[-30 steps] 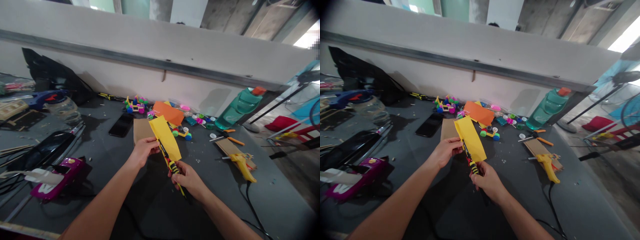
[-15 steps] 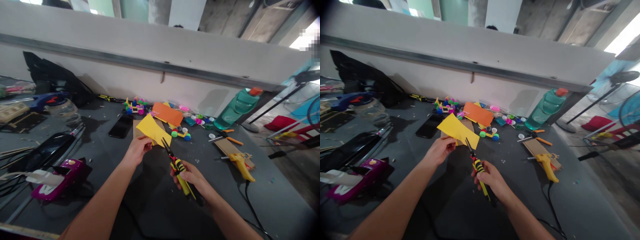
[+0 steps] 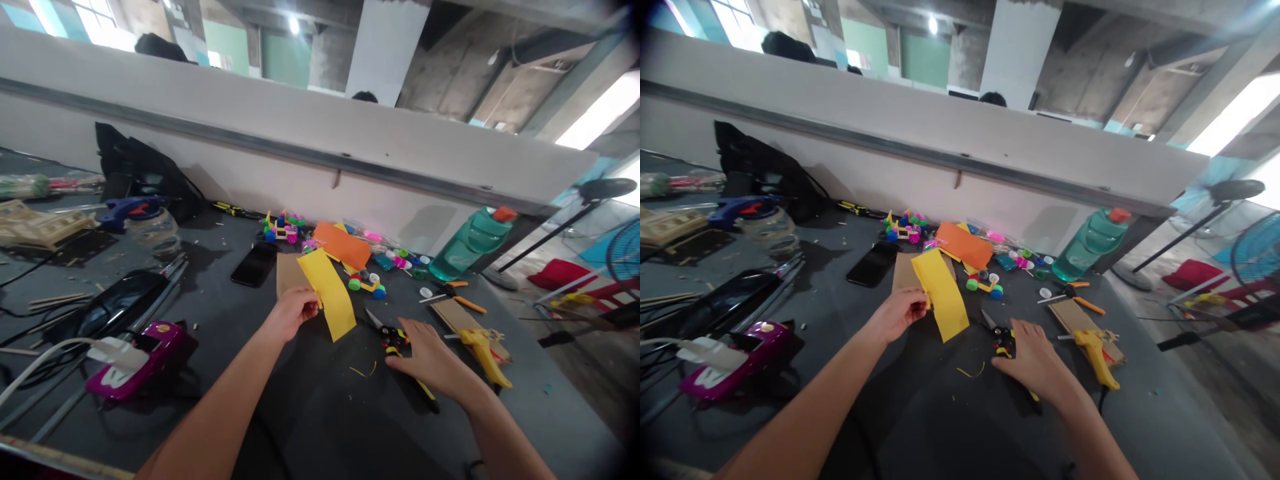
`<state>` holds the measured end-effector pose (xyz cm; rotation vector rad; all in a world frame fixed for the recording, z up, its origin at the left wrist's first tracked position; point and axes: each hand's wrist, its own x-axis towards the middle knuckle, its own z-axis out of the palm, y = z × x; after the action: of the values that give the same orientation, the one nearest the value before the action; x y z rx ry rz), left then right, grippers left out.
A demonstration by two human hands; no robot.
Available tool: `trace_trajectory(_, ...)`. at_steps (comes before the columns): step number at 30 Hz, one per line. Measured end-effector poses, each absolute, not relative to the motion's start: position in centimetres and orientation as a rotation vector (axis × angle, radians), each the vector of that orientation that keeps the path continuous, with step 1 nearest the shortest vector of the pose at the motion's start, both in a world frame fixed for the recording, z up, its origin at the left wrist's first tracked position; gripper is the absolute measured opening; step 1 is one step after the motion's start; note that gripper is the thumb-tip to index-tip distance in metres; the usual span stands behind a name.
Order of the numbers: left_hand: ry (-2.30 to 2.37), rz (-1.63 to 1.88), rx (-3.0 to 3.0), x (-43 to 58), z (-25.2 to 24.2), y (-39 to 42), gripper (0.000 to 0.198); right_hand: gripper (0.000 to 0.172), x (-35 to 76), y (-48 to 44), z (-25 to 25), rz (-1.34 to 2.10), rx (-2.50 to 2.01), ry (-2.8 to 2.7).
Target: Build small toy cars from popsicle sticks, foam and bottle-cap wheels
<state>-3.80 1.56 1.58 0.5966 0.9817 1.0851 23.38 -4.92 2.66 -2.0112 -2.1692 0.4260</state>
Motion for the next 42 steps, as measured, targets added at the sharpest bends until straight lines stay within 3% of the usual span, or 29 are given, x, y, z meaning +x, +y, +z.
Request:
trace_trajectory(5,0.914,0.838,0.734,-3.6,1.9,0.8,0.008,0.068,18.9,-3.0,5.1,0.943,-1.772,-1.67)
trace_trajectory(8,0.889,0.758,0.79,-3.6,2.1,0.4,0.014,0.056,16.4,-1.7,4.9,1.199,-1.524,-1.519)
trace_trajectory(13,0.922,0.72,0.953,-3.9,2.1,0.5,0.012,0.024,15.4,0.0,3.7,1.134,-1.475,-1.495)
trace_trajectory(18,1.01,0.701,1.093,-4.1,1.3,1.0,0.009,0.01,15.8,1.3,4.0,1.066,-1.509,-1.665)
trace_trajectory(24,1.148,0.717,1.202,-5.4,0.6,1.7,0.01,0.022,14.9,5.6,4.5,1.113,-1.52,-1.237)
trace_trajectory(31,1.059,0.762,1.086,-5.8,2.3,1.4,0.014,0.019,10.0,10.8,4.1,1.204,-1.394,-1.041)
trace_trajectory(36,1.0,1.013,0.948,-4.7,2.5,1.3,0.014,0.022,9.2,8.4,4.2,1.284,-1.312,-1.051)
trace_trajectory(39,0.952,1.138,0.87,-4.0,2.5,1.2,0.02,0.036,10.9,5.2,4.3,1.17,-1.336,-1.074)
trace_trajectory(42,0.906,1.197,0.831,-3.0,2.5,0.7,0.026,0.033,12.8,1.8,4.4,1.068,-1.331,-1.24)
